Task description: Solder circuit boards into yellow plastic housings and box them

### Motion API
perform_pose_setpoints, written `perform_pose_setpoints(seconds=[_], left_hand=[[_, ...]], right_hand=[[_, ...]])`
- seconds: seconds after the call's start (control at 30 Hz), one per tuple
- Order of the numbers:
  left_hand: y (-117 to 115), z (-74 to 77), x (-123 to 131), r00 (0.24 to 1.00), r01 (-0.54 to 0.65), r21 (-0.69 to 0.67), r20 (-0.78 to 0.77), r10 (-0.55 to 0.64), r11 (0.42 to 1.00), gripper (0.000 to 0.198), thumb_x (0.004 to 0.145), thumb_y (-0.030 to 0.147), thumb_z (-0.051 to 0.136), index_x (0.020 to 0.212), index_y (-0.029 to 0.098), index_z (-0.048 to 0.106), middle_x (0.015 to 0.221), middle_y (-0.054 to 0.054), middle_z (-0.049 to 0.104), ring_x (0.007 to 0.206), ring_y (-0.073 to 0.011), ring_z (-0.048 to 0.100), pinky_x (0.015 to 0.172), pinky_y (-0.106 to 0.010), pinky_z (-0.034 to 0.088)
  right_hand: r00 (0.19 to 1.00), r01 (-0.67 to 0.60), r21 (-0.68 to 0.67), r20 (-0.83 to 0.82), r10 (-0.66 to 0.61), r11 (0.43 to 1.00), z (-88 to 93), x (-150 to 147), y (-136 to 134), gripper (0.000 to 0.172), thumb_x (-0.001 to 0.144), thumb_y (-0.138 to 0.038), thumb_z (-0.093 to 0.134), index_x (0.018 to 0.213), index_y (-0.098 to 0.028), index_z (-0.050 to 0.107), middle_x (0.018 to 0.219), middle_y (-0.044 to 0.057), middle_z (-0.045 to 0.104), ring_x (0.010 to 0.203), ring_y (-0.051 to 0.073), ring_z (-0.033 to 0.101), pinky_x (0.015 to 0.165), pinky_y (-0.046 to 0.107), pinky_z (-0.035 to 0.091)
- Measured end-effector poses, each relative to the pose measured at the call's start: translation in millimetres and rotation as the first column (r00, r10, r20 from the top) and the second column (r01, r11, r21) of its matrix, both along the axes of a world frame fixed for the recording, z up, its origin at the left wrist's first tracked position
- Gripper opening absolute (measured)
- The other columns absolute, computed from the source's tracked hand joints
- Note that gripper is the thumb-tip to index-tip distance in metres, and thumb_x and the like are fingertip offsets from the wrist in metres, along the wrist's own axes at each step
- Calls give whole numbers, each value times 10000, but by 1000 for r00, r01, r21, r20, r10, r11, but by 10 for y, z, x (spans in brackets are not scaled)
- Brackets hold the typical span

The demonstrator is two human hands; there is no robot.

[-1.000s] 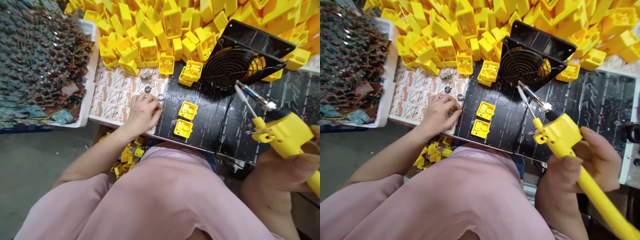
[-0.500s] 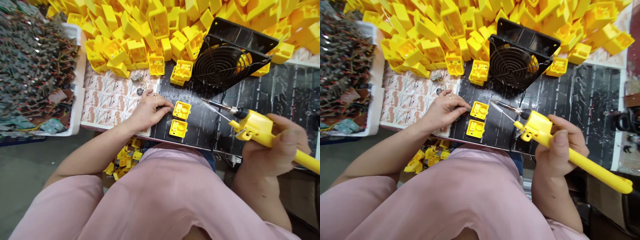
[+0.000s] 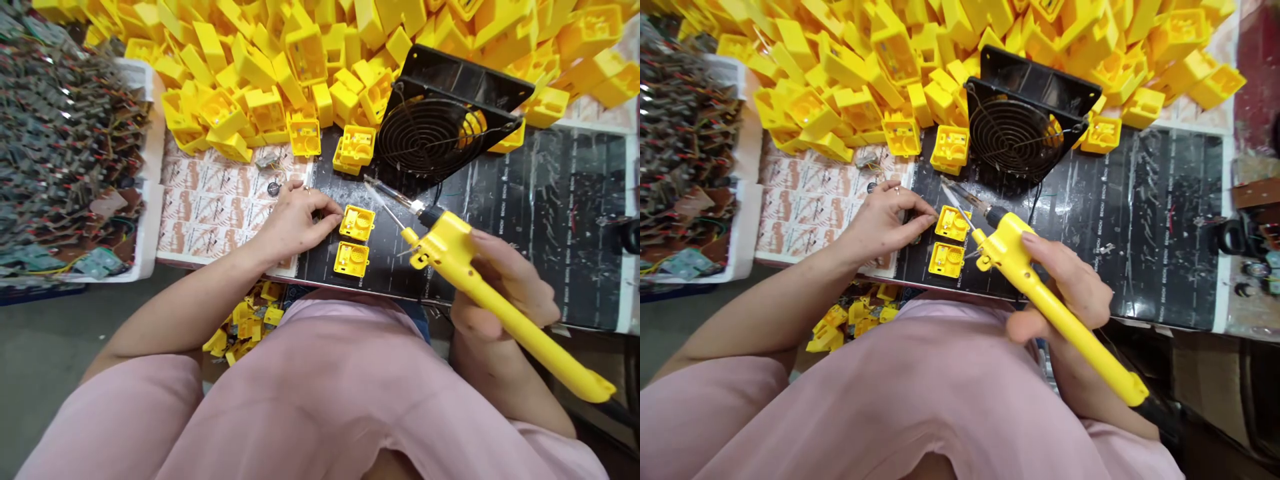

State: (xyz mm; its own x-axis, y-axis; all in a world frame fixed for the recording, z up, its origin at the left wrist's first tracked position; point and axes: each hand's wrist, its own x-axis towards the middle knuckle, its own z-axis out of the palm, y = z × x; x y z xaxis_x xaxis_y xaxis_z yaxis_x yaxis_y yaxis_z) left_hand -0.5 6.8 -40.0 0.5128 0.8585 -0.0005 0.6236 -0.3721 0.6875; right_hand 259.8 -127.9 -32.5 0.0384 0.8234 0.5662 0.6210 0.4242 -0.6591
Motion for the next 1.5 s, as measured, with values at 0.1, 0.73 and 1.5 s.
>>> perform_pose_setpoints(seconds=[0.1,0.73,1.5], left_hand=[[31,5,14,1000,0,15,0,0,1000,185,857,316,621,868,232,786,862,7,815,854,-199,737,1247,-581,325],[296,306,352,867,225,4,-457,-199,974,109,728,222,598,717,205,705,626,15,687,728,-223,712,1073,-513,462],[389,319,370,803,330,24,-533,-267,944,140,731,219,594,714,215,733,645,2,714,692,-221,711,756,-336,482]], right_hand=[[997,73,79,-16,-72,994,23,19,8,515,1019,-621,588,1382,-280,722,894,53,767,597,151,638,495,274,478],[992,105,103,-74,-98,989,-70,83,17,438,824,-217,866,1247,-263,764,958,36,824,650,165,740,532,253,583],[976,-108,161,203,74,981,174,115,123,168,880,-179,804,929,-260,665,760,-34,752,634,131,736,523,204,594]])
